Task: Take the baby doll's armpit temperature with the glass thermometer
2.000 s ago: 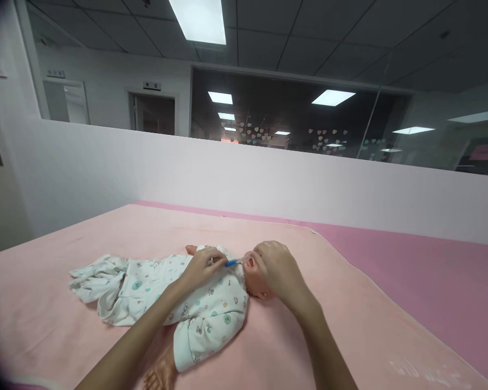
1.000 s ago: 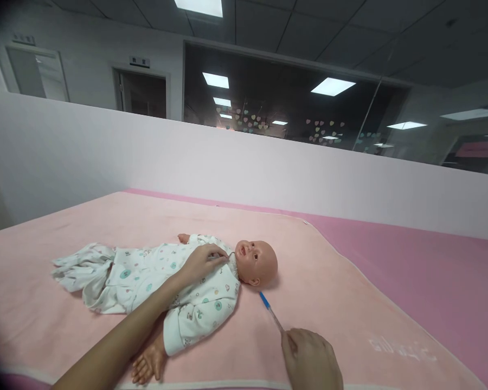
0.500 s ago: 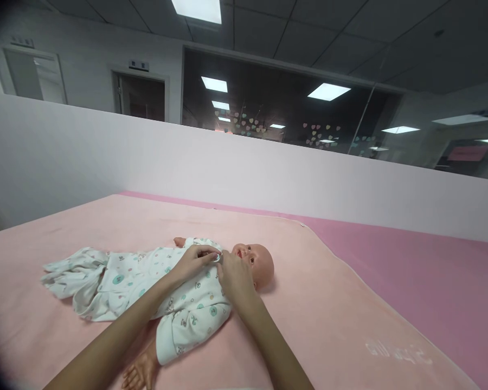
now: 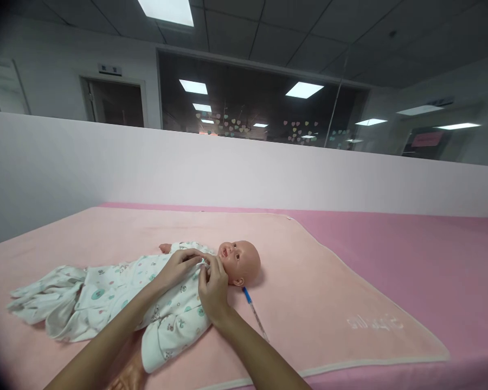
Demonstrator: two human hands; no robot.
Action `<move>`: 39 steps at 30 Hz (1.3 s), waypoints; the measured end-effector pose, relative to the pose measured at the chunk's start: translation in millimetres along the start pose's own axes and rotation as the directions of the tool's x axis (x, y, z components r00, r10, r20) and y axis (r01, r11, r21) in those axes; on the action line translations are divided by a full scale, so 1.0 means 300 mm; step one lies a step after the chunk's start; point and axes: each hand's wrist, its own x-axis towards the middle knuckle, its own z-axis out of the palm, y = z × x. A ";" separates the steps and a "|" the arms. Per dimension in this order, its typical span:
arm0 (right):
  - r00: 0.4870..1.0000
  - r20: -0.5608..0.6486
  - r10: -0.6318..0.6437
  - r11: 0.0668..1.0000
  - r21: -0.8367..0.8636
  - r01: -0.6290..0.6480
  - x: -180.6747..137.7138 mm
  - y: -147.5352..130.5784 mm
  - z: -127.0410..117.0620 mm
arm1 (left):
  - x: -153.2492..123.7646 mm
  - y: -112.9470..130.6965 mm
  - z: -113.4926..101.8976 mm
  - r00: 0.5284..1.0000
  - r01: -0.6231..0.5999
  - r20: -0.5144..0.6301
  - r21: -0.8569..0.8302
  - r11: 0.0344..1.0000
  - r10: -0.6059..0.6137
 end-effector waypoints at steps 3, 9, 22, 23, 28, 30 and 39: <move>1.000 0.001 0.011 1.000 0.022 -0.011 -0.005 0.009 0.006 | -0.005 0.012 -0.005 0.998 -0.037 0.048 0.017 0.999 0.036; 1.000 -0.005 0.019 1.000 0.019 -0.019 0.001 0.019 0.008 | -0.001 -0.002 -0.008 0.998 -0.030 0.055 -0.030 0.999 0.031; 1.000 0.022 -0.004 1.000 -0.010 0.005 0.002 0.030 0.013 | 0.002 -0.013 -0.002 0.999 0.041 0.005 -0.036 0.998 -0.041; 1.000 0.022 -0.010 1.000 -0.007 0.010 0.003 0.030 0.012 | 0.000 -0.009 -0.005 0.999 0.044 0.009 -0.037 0.998 -0.044; 0.999 0.025 -0.027 0.999 0.029 0.026 0.003 0.023 0.007 | -0.014 0.022 -0.028 0.990 0.039 0.140 -0.044 0.998 -0.032; 0.999 0.020 -0.028 0.999 0.034 0.027 0.002 0.022 0.007 | -0.017 0.029 -0.032 0.988 0.027 0.152 0.003 1.000 -0.027; 1.000 0.026 0.009 1.000 -0.012 -0.008 0.010 0.033 0.011 | -0.017 0.027 -0.024 0.989 0.047 0.146 -0.105 0.993 -0.031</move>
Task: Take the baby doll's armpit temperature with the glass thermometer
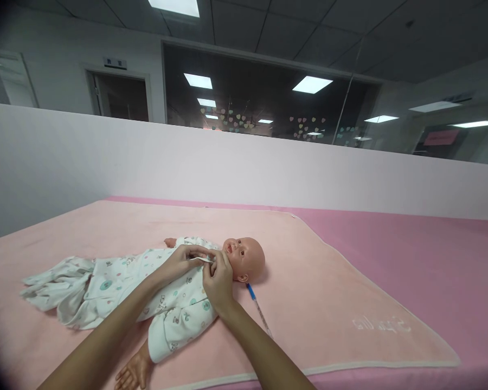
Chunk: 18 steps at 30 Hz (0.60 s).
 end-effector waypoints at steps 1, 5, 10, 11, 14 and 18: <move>1.000 0.001 0.009 1.000 0.006 -0.009 0.001 0.000 -0.001 | -0.001 0.002 0.001 1.000 -0.001 0.000 -0.006 1.000 0.001; 0.999 0.002 0.041 0.998 0.051 -0.041 0.000 -0.002 -0.002 | -0.004 0.007 0.004 0.999 0.001 -0.038 0.071 0.997 0.002; 0.999 -0.007 0.039 0.997 0.064 -0.038 -0.003 -0.007 -0.004 | -0.007 0.002 0.003 0.997 -0.016 -0.068 0.137 0.990 0.026; 0.999 -0.006 0.036 0.997 0.063 -0.036 -0.004 -0.009 -0.005 | -0.007 0.001 0.001 0.997 -0.020 -0.066 0.135 0.991 0.029; 1.000 -0.003 0.020 0.999 0.045 -0.020 -0.006 -0.011 -0.008 | -0.008 -0.001 -0.005 0.998 -0.032 -0.048 0.116 0.993 0.037; 1.000 -0.013 0.008 1.000 0.016 -0.008 -0.006 -0.009 -0.007 | -0.006 -0.011 -0.011 0.999 -0.034 -0.031 0.053 0.998 0.035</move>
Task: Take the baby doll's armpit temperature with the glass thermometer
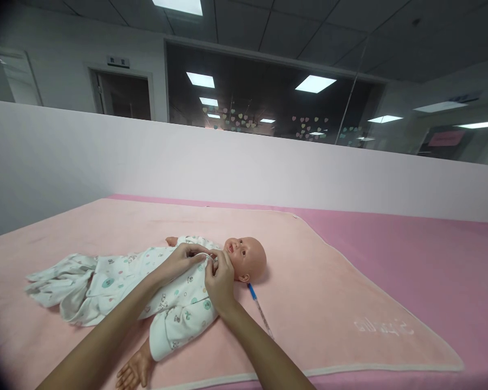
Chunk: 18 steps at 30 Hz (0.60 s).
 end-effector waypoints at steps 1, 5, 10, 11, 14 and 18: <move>1.000 -0.001 -0.001 1.000 -0.003 0.001 0.001 0.001 0.001 | 0.001 -0.004 0.000 1.000 0.006 0.002 -0.027 1.000 -0.005; 1.000 -0.004 -0.008 1.000 -0.014 0.008 0.004 0.004 0.004 | 0.003 -0.022 -0.001 0.999 0.043 0.030 -0.130 0.991 -0.040; 1.000 -0.020 -0.012 0.999 -0.041 0.011 0.004 0.002 0.005 | 0.004 -0.025 -0.005 0.997 0.069 0.055 -0.167 0.983 -0.061; 1.000 -0.019 -0.010 0.999 -0.049 0.009 0.004 0.003 0.005 | 0.004 -0.022 -0.005 0.997 0.069 0.055 -0.159 0.985 -0.061; 1.000 -0.016 -0.010 0.997 -0.070 0.009 0.005 0.010 0.006 | 0.000 -0.006 -0.004 0.998 0.059 0.041 -0.103 0.993 -0.055; 1.000 -0.018 -0.024 0.997 -0.073 0.023 0.006 0.021 0.006 | -0.004 0.013 0.002 0.999 0.033 0.005 -0.001 0.999 -0.033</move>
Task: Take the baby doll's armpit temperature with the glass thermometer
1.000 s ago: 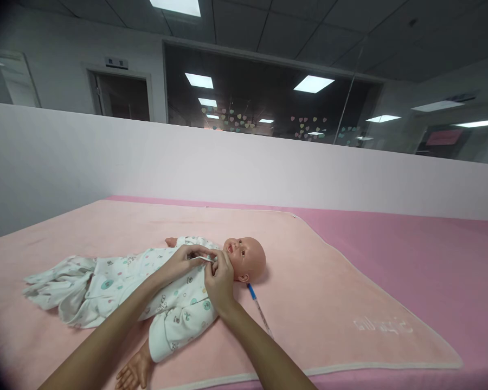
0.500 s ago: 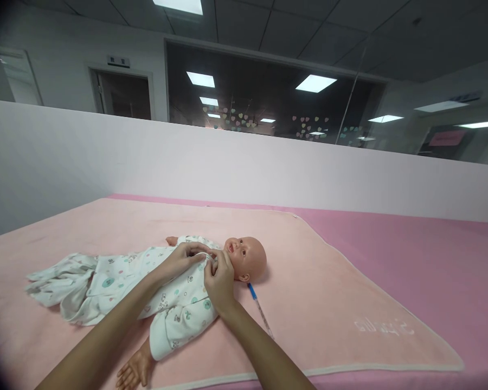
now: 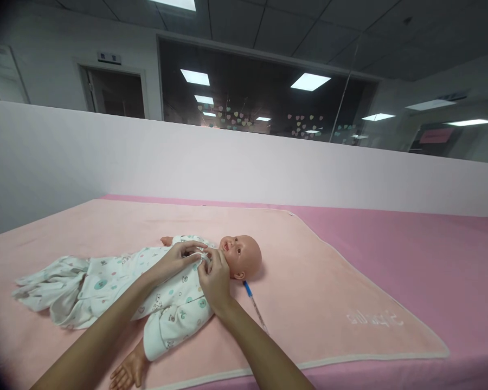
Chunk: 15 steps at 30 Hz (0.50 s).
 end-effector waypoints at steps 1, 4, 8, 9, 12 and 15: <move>1.000 0.001 -0.001 1.000 0.002 0.001 0.000 0.001 0.000 | -0.001 0.003 0.002 1.000 -0.007 -0.013 0.024 1.000 0.007; 1.000 0.008 -0.001 1.000 0.010 0.001 -0.001 -0.002 -0.001 | -0.001 0.008 0.007 0.999 -0.029 -0.044 0.093 0.995 0.033; 1.000 -0.008 0.000 1.000 0.010 0.000 -0.003 -0.005 0.000 | 0.002 0.004 0.008 0.997 -0.057 -0.035 0.132 0.990 0.062; 1.000 -0.013 0.001 1.000 0.009 0.000 -0.004 -0.005 0.000 | 0.003 0.002 0.007 0.997 -0.061 -0.030 0.130 0.990 0.065; 1.000 -0.012 0.002 1.000 0.011 -0.002 -0.005 -0.004 0.000 | 0.010 -0.010 0.008 0.998 -0.057 -0.024 0.114 0.992 0.060; 1.000 -0.004 -0.005 0.999 0.031 0.005 -0.007 -0.008 -0.005 | 0.014 -0.021 0.011 0.998 -0.048 -0.025 0.081 0.996 0.051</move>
